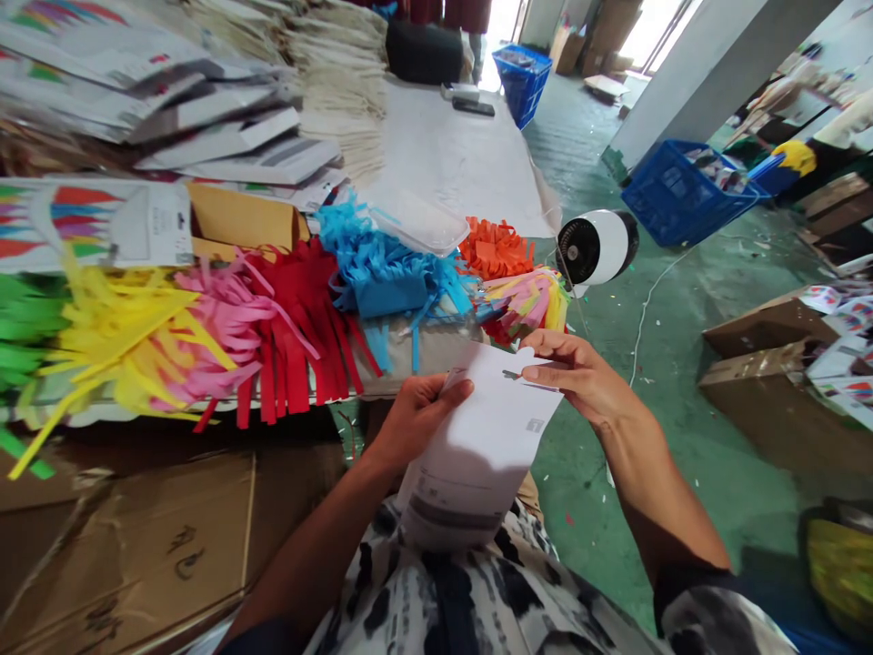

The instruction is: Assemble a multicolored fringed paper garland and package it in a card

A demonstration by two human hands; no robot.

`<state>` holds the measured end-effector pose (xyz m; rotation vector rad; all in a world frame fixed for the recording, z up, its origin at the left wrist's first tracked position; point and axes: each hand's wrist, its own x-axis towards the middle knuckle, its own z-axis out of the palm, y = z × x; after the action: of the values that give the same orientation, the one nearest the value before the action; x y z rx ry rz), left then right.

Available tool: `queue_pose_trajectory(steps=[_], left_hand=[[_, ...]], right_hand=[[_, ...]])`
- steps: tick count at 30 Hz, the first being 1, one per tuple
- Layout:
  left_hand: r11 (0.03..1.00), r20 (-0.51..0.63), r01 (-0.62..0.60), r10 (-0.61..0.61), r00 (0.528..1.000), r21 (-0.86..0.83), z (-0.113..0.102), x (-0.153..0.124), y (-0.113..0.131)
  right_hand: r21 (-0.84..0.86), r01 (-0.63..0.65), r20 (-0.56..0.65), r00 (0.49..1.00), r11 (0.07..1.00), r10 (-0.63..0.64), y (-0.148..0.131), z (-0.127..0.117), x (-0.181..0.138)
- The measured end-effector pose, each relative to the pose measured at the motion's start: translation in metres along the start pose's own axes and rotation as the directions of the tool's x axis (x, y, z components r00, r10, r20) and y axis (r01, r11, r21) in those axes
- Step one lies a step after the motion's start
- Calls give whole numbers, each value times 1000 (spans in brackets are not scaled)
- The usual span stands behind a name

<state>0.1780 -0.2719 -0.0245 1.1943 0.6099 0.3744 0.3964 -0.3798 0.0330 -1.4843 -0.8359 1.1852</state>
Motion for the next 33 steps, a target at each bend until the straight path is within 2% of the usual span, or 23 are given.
queue_pose_trajectory(steps=[3, 6, 9, 12, 13, 14, 16, 17, 18, 20, 22, 25, 29, 33], left_hand=[[999, -10, -27, 27, 1000, 19, 4, 1, 2], [999, -14, -38, 38, 999, 7, 7, 4, 3], [999, -47, -34, 33, 998, -17, 8, 6, 3], [999, -111, -5, 0, 994, -51, 5, 5, 2], [997, -127, 12, -22, 992, -74, 3, 5, 2], [995, -140, 29, -42, 989, -99, 2, 4, 2], [988, -156, 46, -69, 985, -145, 1, 3, 2], [986, -162, 47, -73, 984, -161, 1, 2, 2], [984, -165, 46, -75, 983, -169, 1, 2, 2], [986, -167, 41, -69, 984, -165, 1, 2, 2], [991, -170, 24, -46, 984, -133, 2, 1, 3], [999, -175, -29, 21, 984, -44, 2, 2, 4], [997, -184, -68, 73, 980, 32, 4, 3, 8], [998, -154, -48, 54, 987, 38, 5, 4, 7]], right_hand=[[-169, 106, -34, 993, 980, -113, -2, 3, 2], [-439, 241, -102, 944, 865, -314, -3, 8, 0], [-617, 259, -131, 897, 743, -422, 0, 11, -5], [-666, 258, -153, 871, 699, -467, 4, 11, -10], [-687, 283, -160, 839, 669, -520, 5, 12, -12], [-723, 311, -169, 786, 616, -595, 6, 13, -14], [-827, 331, -159, 638, 455, -753, 6, 18, -18], [-872, 324, -121, 585, 367, -802, 6, 20, -20], [-905, 314, -65, 566, 287, -822, 6, 23, -21], [-935, 305, 48, 613, 180, -789, 7, 27, -23], [-941, 299, 99, 686, 155, -721, 8, 29, -23], [-932, 286, 70, 745, 222, -663, 8, 28, -22], [-872, 347, 60, 776, 346, -628, 4, 30, -21], [-796, 381, 37, 806, 470, -590, -2, 36, -21]])
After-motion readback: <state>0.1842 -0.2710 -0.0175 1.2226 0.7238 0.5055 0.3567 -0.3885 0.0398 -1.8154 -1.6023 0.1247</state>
